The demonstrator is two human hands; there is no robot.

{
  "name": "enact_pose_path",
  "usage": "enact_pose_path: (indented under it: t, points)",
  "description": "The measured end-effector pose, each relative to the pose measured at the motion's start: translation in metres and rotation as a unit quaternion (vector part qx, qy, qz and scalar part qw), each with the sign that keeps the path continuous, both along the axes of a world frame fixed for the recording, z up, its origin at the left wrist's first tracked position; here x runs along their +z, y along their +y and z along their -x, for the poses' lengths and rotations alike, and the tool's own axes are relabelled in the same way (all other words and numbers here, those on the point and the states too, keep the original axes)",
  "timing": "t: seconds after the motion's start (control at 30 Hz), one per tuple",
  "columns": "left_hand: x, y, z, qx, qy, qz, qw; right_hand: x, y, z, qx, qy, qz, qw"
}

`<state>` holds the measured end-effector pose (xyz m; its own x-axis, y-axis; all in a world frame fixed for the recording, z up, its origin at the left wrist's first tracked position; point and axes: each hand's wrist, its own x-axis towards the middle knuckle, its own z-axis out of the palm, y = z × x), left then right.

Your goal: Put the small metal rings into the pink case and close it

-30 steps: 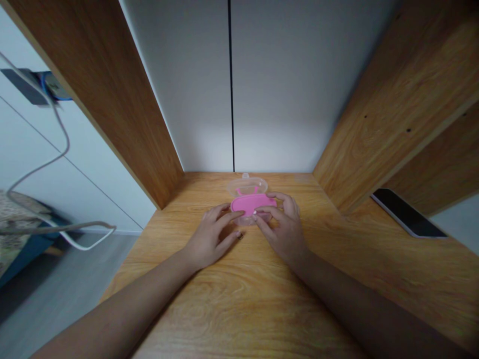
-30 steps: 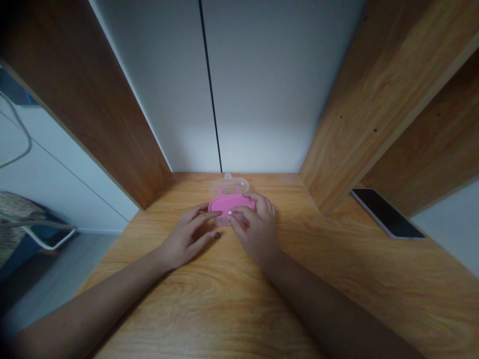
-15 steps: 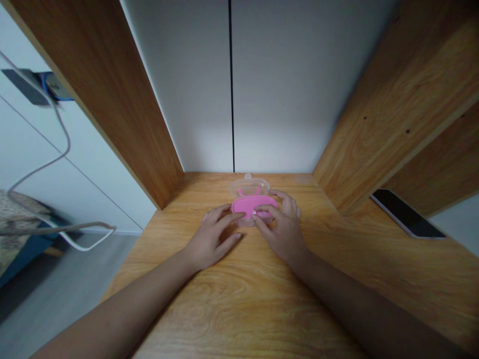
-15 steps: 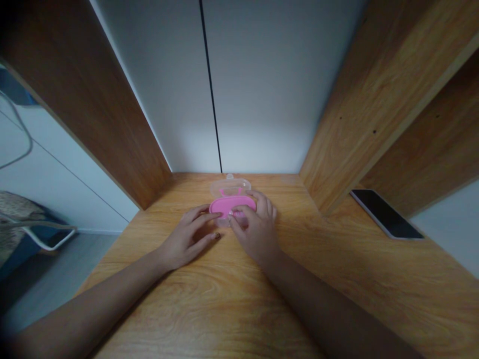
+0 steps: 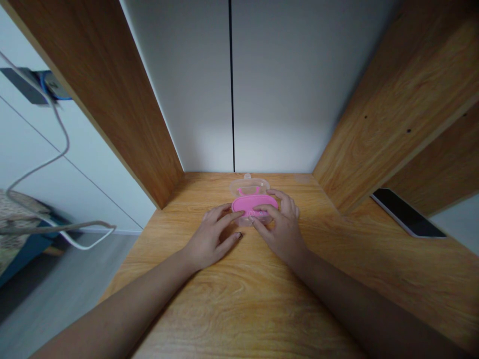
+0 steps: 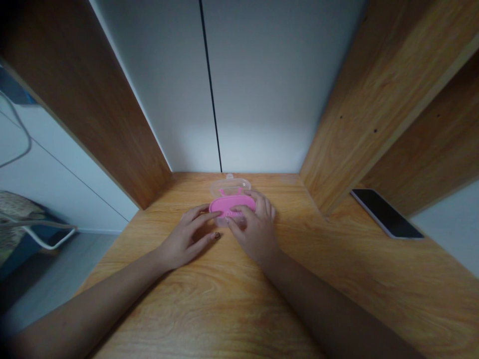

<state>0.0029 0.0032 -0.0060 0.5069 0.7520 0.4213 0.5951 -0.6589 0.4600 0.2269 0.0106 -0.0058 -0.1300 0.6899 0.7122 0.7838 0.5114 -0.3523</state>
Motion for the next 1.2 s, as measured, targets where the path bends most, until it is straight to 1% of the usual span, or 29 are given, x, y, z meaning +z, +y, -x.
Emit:
enact_pose_path:
  t: [0.33, 0.47, 0.7, 0.77, 0.87, 0.93, 0.97, 1.03, 1.1, 1.13, 1.2]
  points:
    - [-0.002, 0.001, 0.001, 0.001, 0.007, 0.002, 1.0, -0.001, -0.001, 0.001, 0.031, 0.004, 0.008, 0.999]
    - [-0.003, 0.002, 0.0, 0.002, 0.007, -0.002, 1.0, 0.0, -0.002, 0.001, 0.045, -0.011, 0.002, 0.999]
    - [0.0, 0.0, 0.0, 0.003, 0.009, -0.007, 1.0, -0.001, -0.002, 0.001, 0.052, -0.013, 0.005, 0.999]
    - [0.0, 0.0, 0.0, 0.005, 0.01, -0.005, 1.0, -0.001, -0.002, 0.001, 0.054, -0.009, -0.003, 0.999]
    - [-0.001, 0.001, 0.0, 0.01, 0.003, -0.003, 1.0, 0.002, -0.003, 0.0, 0.065, -0.007, -0.033, 0.997]
    - [-0.003, 0.002, 0.001, 0.013, -0.003, 0.0, 1.0, 0.004, -0.005, -0.001, 0.086, -0.009, -0.064, 0.994]
    - [-0.003, 0.002, 0.001, 0.013, -0.005, 0.0, 1.0, 0.005, -0.006, -0.001, 0.107, -0.012, -0.079, 0.991]
    - [-0.003, 0.003, 0.002, 0.013, -0.005, 0.0, 1.0, 0.006, -0.008, -0.002, 0.173, -0.026, -0.096, 0.98]
    - [-0.003, 0.003, 0.002, 0.011, -0.002, -0.004, 1.0, 0.005, -0.011, -0.002, 0.233, -0.049, -0.098, 0.966]
    - [-0.003, 0.003, 0.002, 0.01, 0.0, -0.006, 1.0, 0.004, -0.012, -0.002, 0.25, -0.063, -0.092, 0.962]
    - [-0.002, 0.003, 0.002, 0.007, 0.002, -0.009, 1.0, 0.001, -0.013, -0.002, 0.253, -0.093, -0.071, 0.96]
